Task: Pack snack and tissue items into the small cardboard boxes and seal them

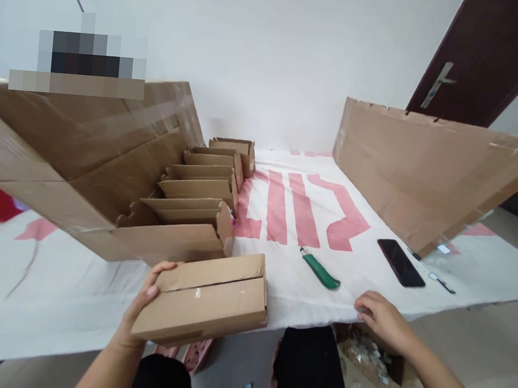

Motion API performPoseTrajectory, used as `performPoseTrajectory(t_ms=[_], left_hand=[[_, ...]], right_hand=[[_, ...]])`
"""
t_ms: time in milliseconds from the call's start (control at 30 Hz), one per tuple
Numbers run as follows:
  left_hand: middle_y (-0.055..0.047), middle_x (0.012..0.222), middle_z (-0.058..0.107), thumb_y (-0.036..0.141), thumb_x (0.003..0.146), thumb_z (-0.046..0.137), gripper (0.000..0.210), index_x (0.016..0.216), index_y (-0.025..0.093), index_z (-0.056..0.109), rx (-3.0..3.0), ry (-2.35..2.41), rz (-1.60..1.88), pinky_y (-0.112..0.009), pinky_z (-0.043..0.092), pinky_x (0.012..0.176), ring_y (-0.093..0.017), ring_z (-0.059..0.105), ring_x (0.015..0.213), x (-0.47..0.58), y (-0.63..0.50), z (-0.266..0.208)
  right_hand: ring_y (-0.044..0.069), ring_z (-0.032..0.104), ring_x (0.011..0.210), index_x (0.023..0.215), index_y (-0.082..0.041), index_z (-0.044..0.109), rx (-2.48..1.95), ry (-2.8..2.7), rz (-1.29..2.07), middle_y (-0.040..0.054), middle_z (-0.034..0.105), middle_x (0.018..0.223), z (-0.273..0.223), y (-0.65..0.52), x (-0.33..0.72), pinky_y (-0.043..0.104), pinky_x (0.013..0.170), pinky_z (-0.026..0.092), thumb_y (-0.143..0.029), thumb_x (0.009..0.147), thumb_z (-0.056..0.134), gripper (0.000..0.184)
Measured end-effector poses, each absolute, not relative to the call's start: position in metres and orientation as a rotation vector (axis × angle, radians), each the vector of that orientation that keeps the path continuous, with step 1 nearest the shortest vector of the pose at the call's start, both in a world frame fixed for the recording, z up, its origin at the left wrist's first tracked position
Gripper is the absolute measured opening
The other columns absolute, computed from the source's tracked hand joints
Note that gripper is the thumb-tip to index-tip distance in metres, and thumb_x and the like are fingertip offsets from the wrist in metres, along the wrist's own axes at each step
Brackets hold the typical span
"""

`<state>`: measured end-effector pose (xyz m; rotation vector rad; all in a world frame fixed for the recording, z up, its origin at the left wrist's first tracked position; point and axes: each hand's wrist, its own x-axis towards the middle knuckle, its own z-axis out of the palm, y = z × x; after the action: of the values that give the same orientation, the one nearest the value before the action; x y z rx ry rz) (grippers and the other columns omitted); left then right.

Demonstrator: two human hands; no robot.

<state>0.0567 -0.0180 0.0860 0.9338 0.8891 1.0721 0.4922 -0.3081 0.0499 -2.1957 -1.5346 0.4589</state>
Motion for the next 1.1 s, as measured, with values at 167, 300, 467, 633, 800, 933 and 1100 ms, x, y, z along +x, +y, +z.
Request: performPoseTrajectory(t_ms=[167,300,467,633,800,933,1100], left_hand=[[-0.002,0.102,0.068,0.051,0.043,0.083,0.058,0.092,0.027,0.065,0.945,0.888,1.081,-0.028,0.056,0.070,-0.025,0.063,0.093,0.056,-0.019,0.086],[-0.003,0.101,0.068,0.051,0.043,0.083,0.058,0.092,0.026,0.065,0.956,0.899,1.085,-0.028,0.055,0.069,-0.027,0.062,0.097,0.056,-0.019,0.087],[-0.003,0.103,0.067,0.050,0.041,0.085,0.062,0.094,0.025,0.064,0.937,0.909,1.076,-0.028,0.055,0.069,-0.026,0.061,0.093,0.056,-0.019,0.089],[-0.003,0.105,0.066,0.048,0.042,0.085,0.063,0.096,0.025,0.063,0.930,0.881,1.068,-0.031,0.055,0.071,-0.027,0.062,0.093,0.054,-0.019,0.087],[-0.003,0.105,0.066,0.047,0.042,0.085,0.061,0.094,0.025,0.064,0.899,0.872,1.086,-0.032,0.053,0.080,-0.029,0.060,0.103,0.056,-0.020,0.089],[-0.002,0.104,0.067,0.048,0.038,0.085,0.063,0.092,0.026,0.063,0.881,0.925,1.094,-0.033,0.051,0.081,-0.030,0.057,0.106,0.060,-0.022,0.094],[0.000,0.099,0.068,0.048,0.037,0.082,0.060,0.090,0.026,0.063,0.920,0.991,1.125,-0.032,0.048,0.084,-0.031,0.054,0.110,0.065,-0.027,0.099]], right_hand=[[0.020,0.062,0.072,0.074,-0.023,0.061,-2.152,-1.456,0.413,0.0027,0.065,0.077,0.048,-0.305,0.486,0.032,0.069,0.047,-0.025,0.081,0.047,0.015],[0.020,0.063,0.077,0.081,-0.022,0.060,-2.096,-1.352,0.324,0.0038,0.067,0.083,0.049,-0.291,0.486,0.031,0.072,0.049,-0.030,0.083,0.044,0.017],[0.020,0.063,0.077,0.086,-0.021,0.063,-2.029,-1.263,0.224,0.0058,0.068,0.088,0.041,-0.256,0.484,0.034,0.076,0.050,-0.032,0.080,0.045,0.022],[0.020,0.068,0.078,0.089,-0.022,0.067,-1.988,-1.191,0.250,0.0051,0.074,0.089,0.033,-0.240,0.485,0.033,0.076,0.054,-0.035,0.076,0.048,0.027],[0.022,0.071,0.073,0.079,-0.022,0.069,-2.002,-1.077,0.270,0.0056,0.076,0.079,0.018,-0.291,0.493,0.032,0.071,0.057,-0.043,0.074,0.052,0.027],[0.023,0.071,0.076,0.081,-0.022,0.071,-2.060,-0.872,0.315,0.0060,0.077,0.083,-0.027,-0.359,0.510,0.030,0.073,0.058,-0.053,0.072,0.060,0.034],[0.019,0.070,0.083,0.096,-0.015,0.067,-2.354,-0.537,0.506,0.0073,0.074,0.092,-0.104,-0.416,0.525,0.029,0.077,0.058,-0.041,0.087,0.056,0.029]])
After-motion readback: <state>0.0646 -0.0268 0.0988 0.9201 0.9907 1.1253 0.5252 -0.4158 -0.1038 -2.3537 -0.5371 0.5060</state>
